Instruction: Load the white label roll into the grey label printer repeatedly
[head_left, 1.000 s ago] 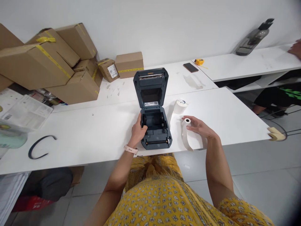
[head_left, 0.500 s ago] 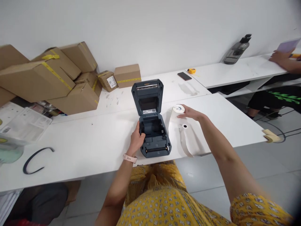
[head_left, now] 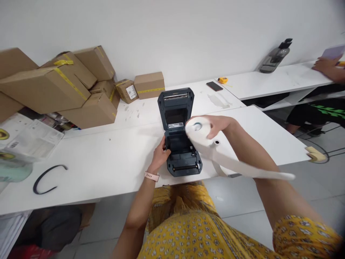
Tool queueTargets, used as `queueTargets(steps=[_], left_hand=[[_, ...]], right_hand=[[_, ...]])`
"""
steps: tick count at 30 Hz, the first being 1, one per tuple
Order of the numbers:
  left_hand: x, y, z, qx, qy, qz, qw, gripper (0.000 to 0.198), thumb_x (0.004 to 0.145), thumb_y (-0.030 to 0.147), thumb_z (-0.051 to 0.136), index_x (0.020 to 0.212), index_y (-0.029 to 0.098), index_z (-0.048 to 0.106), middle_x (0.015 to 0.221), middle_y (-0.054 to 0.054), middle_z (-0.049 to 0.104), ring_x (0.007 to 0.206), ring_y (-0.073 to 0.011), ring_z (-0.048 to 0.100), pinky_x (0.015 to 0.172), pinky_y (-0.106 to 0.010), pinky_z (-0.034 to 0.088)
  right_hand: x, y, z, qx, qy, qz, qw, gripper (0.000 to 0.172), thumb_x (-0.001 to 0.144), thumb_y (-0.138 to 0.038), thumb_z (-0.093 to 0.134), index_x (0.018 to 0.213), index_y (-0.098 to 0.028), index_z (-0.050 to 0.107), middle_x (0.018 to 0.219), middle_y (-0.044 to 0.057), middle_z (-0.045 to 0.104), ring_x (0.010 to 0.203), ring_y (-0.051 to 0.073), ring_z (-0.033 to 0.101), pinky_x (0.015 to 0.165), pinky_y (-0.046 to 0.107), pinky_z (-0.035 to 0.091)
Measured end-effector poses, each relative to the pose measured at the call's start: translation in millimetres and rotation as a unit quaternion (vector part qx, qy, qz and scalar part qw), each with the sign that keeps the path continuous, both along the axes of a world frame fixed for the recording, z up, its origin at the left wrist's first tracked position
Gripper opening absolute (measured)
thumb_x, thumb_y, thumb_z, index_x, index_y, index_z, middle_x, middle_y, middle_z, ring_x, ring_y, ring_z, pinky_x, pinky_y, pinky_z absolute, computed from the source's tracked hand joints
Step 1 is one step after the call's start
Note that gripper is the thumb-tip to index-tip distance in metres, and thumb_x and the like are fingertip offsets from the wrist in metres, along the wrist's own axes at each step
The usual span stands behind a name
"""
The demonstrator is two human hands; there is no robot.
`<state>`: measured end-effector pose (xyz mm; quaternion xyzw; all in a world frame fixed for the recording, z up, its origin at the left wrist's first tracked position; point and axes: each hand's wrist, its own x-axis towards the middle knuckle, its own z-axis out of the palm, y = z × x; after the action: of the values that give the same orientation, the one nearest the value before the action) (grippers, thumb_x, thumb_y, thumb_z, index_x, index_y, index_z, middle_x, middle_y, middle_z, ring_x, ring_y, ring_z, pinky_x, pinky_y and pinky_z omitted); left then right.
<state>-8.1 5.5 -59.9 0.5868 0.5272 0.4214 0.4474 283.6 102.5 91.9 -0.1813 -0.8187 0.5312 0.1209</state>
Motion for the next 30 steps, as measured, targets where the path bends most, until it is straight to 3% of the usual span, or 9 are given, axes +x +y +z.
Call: queueTargets(steps=[3, 8, 16, 21, 26, 30], left_hand=[[-2.5, 1.8, 0.8, -0.024, -0.056, -0.014, 0.998, 0.094, 0.08, 0.027, 0.074, 0.163, 0.025, 0.03, 0.152, -0.009, 0.057, 0.136, -0.032, 0.056, 0.117, -0.048, 0.044], [-1.4, 2.3, -1.0, -0.031, -0.096, -0.027, 0.995, 0.092, 0.082, 0.03, 0.073, 0.163, 0.028, 0.029, 0.16, -0.007, 0.048, 0.145, -0.0309, 0.048, 0.122, -0.049, 0.038], [-0.1, -1.0, -12.1, -0.016, -0.097, -0.004, 0.995, 0.086, 0.086, 0.036, 0.074, 0.161, 0.03, 0.033, 0.163, -0.005, 0.043, 0.149, -0.0308, 0.044, 0.124, -0.048, 0.036], [0.9, -2.2, -15.2, -0.024, -0.098, 0.002, 0.995, 0.085, 0.088, 0.04, 0.072, 0.162, 0.027, 0.031, 0.164, -0.007, 0.041, 0.148, -0.0306, 0.045, 0.124, -0.047, 0.036], [1.0, -5.0, -9.5, -0.023, -0.092, -0.003, 0.996, 0.084, 0.088, 0.04, 0.071, 0.161, 0.027, 0.033, 0.164, -0.006, 0.042, 0.146, -0.0301, 0.048, 0.122, -0.046, 0.039], [1.3, -6.5, -5.8, -0.017, -0.071, -0.003, 0.997, 0.08, 0.09, 0.041, 0.067, 0.161, 0.027, 0.033, 0.164, -0.006, 0.042, 0.144, -0.0292, 0.05, 0.12, -0.044, 0.042]], right_hand=[[-48.2, -1.3, 4.4, 0.071, -0.125, 0.057, 0.988, 0.076, 0.06, -0.054, 0.086, 0.123, -0.019, 0.063, 0.123, 0.007, 0.071, 0.11, 0.027, 0.066, 0.092, 0.034, 0.052], [-86.6, -2.3, -7.3, 0.099, -0.301, 0.037, 0.948, 0.068, 0.059, -0.052, 0.086, 0.116, -0.022, 0.064, 0.12, 0.006, 0.072, 0.106, 0.031, 0.068, 0.083, 0.035, 0.052], [-102.0, -3.0, -23.7, 0.138, -0.374, 0.024, 0.917, 0.075, 0.058, -0.06, 0.084, 0.118, -0.019, 0.065, 0.123, 0.011, 0.071, 0.109, 0.038, 0.068, 0.089, 0.043, 0.053], [-107.2, -2.0, -44.4, 0.144, -0.371, 0.009, 0.917, 0.087, 0.059, -0.067, 0.082, 0.13, -0.02, 0.064, 0.13, 0.011, 0.072, 0.119, 0.04, 0.067, 0.099, 0.045, 0.053], [-105.1, -2.7, -59.7, 0.224, -0.404, 0.005, 0.887, 0.108, 0.074, -0.071, 0.069, 0.158, -0.013, 0.036, 0.158, 0.019, 0.05, 0.143, 0.041, 0.051, 0.114, 0.05, 0.046], [-105.9, -7.7, -63.4, 0.258, -0.411, -0.003, 0.874, 0.105, 0.078, -0.073, 0.063, 0.158, -0.009, 0.037, 0.161, 0.023, 0.044, 0.145, 0.043, 0.047, 0.116, 0.052, 0.044]])
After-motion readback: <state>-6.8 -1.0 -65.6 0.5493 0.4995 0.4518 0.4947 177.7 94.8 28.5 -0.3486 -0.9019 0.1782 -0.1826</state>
